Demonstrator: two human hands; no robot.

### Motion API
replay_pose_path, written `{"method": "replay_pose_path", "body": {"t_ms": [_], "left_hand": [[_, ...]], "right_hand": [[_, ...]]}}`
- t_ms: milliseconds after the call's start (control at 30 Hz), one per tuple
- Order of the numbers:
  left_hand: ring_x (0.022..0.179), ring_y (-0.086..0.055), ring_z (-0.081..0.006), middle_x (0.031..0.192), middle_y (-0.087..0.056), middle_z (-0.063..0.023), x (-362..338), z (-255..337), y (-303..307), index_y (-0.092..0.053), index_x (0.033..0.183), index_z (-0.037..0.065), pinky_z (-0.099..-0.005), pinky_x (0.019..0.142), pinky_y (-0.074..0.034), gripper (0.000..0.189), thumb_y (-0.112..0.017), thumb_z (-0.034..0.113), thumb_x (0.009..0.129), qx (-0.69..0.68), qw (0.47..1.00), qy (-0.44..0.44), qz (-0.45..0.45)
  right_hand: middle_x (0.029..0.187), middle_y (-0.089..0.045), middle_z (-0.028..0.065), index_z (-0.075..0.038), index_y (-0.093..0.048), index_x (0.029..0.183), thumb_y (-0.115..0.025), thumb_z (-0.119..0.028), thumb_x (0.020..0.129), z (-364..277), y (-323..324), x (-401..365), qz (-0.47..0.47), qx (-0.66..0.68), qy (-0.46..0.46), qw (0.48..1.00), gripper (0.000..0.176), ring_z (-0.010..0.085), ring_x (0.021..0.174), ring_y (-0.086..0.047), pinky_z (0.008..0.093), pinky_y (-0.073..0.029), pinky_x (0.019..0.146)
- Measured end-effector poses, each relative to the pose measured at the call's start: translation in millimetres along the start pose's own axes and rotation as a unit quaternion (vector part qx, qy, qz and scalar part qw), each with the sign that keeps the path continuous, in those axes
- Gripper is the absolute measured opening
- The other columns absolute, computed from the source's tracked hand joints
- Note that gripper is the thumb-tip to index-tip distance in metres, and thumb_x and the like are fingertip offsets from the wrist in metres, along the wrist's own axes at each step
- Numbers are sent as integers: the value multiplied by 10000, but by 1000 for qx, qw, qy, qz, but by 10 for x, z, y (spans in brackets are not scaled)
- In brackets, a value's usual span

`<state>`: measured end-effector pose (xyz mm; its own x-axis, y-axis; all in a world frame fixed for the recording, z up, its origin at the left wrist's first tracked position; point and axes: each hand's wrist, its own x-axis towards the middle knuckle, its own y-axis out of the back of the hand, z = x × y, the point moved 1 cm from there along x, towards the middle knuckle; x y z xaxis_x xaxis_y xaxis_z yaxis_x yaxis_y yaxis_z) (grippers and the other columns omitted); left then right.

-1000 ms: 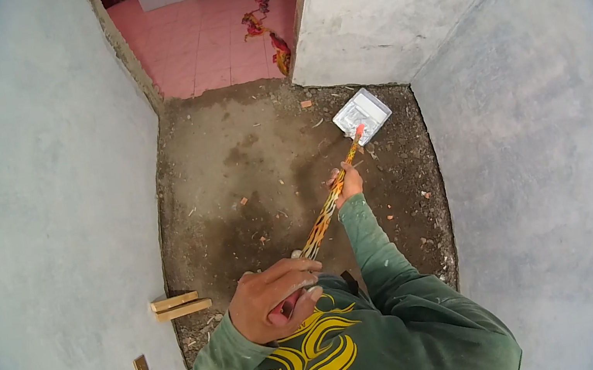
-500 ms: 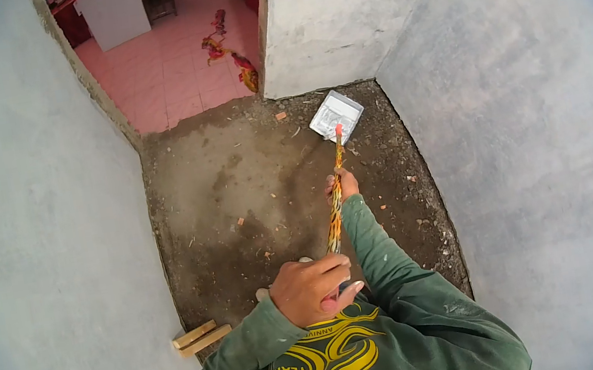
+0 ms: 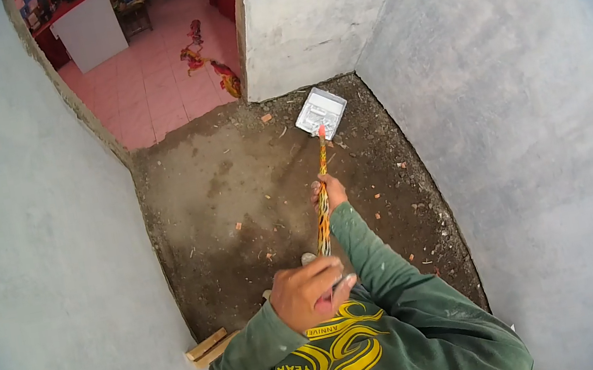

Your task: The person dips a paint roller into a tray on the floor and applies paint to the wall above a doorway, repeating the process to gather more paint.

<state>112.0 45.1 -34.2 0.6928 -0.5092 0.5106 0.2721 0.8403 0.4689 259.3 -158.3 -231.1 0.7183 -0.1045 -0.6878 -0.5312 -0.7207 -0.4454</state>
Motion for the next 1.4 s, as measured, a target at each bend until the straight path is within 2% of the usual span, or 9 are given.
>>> {"method": "replay_pose_path", "body": {"t_ms": [133,167,200,433,733,900,1000,1233,1400], "left_hand": [[666,-677,-251,951,-685,-69,-52,-141,-86,-661,863,30,-347,596,-545,99,-747,62,827,-24,997,68,12],[668,-676,-250,964,-682,-72,-85,-116,-32,-658,858,28,-346,595,-545,96,-743,58,826,-22,999,46,19],[671,-675,-250,977,-679,-75,-134,-85,25,-655,853,27,-345,594,-544,93,-739,53,824,-20,999,27,25],[689,-682,-253,973,-683,-93,-583,288,444,-660,870,35,-344,593,-562,121,-752,41,791,0,999,36,-33],[700,-699,-252,948,-699,-105,-793,479,637,-671,839,29,-331,629,-576,83,-741,28,796,-8,994,99,-44],[726,-700,-247,962,-694,-128,-791,341,590,-667,855,1,-312,662,-564,65,-722,18,826,-36,989,142,-31],[723,-684,-231,987,-687,-137,-717,165,493,-661,888,-16,-292,665,-539,61,-705,11,856,-60,985,162,-19],[696,-627,-179,1048,-673,-112,-470,-257,203,-646,938,-26,-264,667,-506,79,-694,1,882,-98,970,223,-6],[721,-621,-172,1070,-669,-129,-489,-200,180,-651,924,-22,-264,664,-502,63,-693,2,883,-92,979,180,0]], "right_hand": [[653,-495,-9,-154,-427,848,-503,-218,971,-84,66,380,-31,24,19,999,158,127,520,-459,310,-403,496],[541,-465,-34,-190,-440,629,-513,-301,955,-48,-22,301,-25,-2,59,998,351,126,447,-430,293,-363,433],[541,-465,-34,-190,-440,629,-513,-301,955,-10,-100,197,-27,-3,56,998,351,126,447,-430,293,-363,433],[667,-490,-21,-164,-418,912,-506,-178,957,460,-305,-516,-24,27,69,997,100,103,537,-460,302,-404,511],[673,-489,-11,-159,-428,920,-508,-163,962,804,-405,-721,-17,26,49,998,91,117,537,-492,310,-425,491],[671,-483,4,-151,-430,1149,-534,-165,962,831,-397,-511,-1,36,52,998,214,138,528,-502,327,-436,475],[651,-480,-9,-159,-423,923,-497,-163,962,765,-431,-338,36,36,60,997,83,130,520,-482,310,-407,470],[624,-492,3,-157,-430,900,-490,-223,953,533,-241,523,32,31,53,998,103,167,495,-462,345,-418,481],[639,-498,-1,-152,-413,943,-502,-181,957,411,-282,309,12,2,117,993,95,157,496,-479,340,-437,469]]}}
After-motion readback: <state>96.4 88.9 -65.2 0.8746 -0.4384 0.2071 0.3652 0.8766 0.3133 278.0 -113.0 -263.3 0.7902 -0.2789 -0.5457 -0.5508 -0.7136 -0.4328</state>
